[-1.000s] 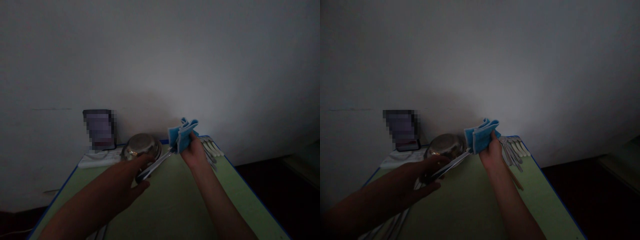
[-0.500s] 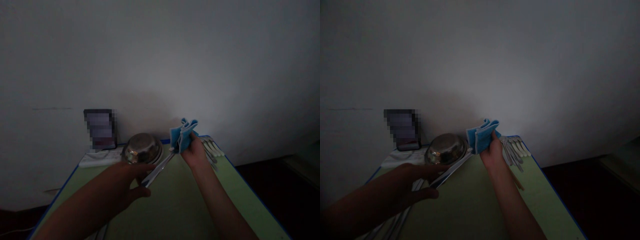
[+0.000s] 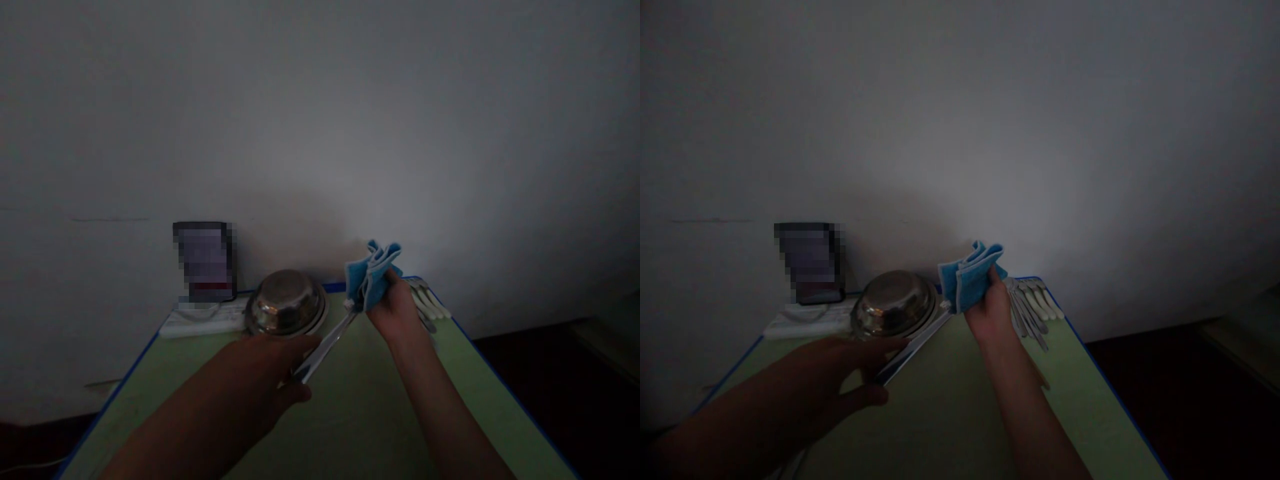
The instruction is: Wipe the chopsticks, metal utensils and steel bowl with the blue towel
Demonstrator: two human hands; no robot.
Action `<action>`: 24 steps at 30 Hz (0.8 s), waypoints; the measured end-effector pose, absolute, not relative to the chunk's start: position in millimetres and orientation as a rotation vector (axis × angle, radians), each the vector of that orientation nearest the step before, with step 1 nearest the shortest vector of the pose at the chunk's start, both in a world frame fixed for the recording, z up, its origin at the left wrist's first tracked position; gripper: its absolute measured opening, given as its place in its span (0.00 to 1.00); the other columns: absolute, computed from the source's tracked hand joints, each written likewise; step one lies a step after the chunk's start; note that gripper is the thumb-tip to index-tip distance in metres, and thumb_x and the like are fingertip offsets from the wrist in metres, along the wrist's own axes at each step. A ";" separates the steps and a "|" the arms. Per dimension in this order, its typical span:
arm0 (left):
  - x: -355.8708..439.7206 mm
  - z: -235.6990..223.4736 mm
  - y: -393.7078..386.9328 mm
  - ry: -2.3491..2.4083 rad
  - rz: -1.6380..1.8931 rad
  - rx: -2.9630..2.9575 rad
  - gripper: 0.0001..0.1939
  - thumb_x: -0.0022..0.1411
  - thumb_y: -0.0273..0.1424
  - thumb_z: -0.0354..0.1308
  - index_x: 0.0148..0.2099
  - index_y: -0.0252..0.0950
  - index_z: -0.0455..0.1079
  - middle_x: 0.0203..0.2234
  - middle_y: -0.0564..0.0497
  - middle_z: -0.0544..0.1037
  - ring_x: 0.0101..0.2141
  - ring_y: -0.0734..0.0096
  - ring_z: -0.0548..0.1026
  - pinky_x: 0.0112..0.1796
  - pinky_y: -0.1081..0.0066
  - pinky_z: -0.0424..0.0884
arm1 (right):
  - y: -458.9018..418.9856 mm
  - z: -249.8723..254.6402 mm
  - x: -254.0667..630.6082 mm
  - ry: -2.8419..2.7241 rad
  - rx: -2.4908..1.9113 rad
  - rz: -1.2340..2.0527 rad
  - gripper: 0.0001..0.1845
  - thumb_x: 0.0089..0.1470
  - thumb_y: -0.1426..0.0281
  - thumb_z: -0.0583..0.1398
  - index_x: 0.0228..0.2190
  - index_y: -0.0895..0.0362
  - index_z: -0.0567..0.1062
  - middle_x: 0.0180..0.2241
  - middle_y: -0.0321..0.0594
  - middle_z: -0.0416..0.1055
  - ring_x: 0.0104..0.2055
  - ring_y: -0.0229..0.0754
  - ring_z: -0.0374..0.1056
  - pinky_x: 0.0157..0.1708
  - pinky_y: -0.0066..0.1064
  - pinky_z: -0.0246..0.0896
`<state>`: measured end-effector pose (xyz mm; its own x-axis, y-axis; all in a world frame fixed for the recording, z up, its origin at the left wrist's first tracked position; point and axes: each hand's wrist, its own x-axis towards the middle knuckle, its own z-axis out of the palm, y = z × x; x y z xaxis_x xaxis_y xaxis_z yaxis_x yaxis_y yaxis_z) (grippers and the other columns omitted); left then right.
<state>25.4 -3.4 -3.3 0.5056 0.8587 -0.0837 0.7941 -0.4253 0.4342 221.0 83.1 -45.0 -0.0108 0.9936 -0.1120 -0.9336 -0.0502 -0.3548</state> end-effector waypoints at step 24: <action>18.7 0.3 -2.9 1.414 0.148 2.382 0.08 0.58 0.37 0.52 0.34 0.39 0.68 0.25 0.53 0.75 0.25 0.68 0.73 0.25 0.72 0.61 | 63.1 -54.8 174.0 -0.257 -0.531 1.803 0.12 0.56 0.67 0.52 0.34 0.58 0.73 0.26 0.36 0.76 0.27 0.35 0.72 0.35 0.30 0.70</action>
